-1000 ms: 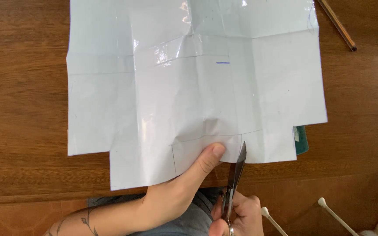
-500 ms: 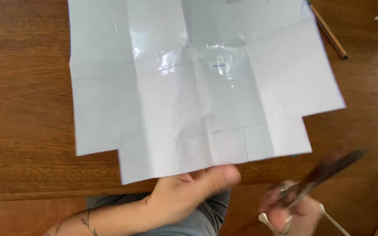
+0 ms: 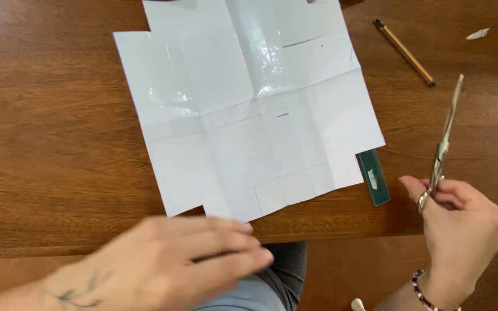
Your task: Fold and cut a printed sheet of paper to create a small handmade bag
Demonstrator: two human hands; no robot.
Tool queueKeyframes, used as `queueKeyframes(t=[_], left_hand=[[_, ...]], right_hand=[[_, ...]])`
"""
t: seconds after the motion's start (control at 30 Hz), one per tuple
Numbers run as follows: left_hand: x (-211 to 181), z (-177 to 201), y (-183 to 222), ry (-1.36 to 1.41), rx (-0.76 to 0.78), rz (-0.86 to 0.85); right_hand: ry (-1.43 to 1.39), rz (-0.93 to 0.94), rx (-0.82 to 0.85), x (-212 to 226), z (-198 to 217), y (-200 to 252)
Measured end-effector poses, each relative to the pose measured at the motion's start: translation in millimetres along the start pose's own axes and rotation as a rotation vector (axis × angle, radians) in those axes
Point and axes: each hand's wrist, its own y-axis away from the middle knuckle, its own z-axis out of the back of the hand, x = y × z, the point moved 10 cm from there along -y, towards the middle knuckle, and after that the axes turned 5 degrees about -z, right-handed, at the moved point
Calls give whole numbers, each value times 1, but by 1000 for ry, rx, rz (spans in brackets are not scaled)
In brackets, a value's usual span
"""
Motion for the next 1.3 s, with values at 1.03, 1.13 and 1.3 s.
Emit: queueKeyframes(t=[1.03,1.13,1.3], left_hand=[[71,38,-14,-695,464,45],[86,41,-17,-844,627,314],[32,70,-52,-747,96,35]], right_hand=[[-9,231,-40,68,12,-3],[-330,96,238,90,6,25],[-761,90,396,101,0,47]])
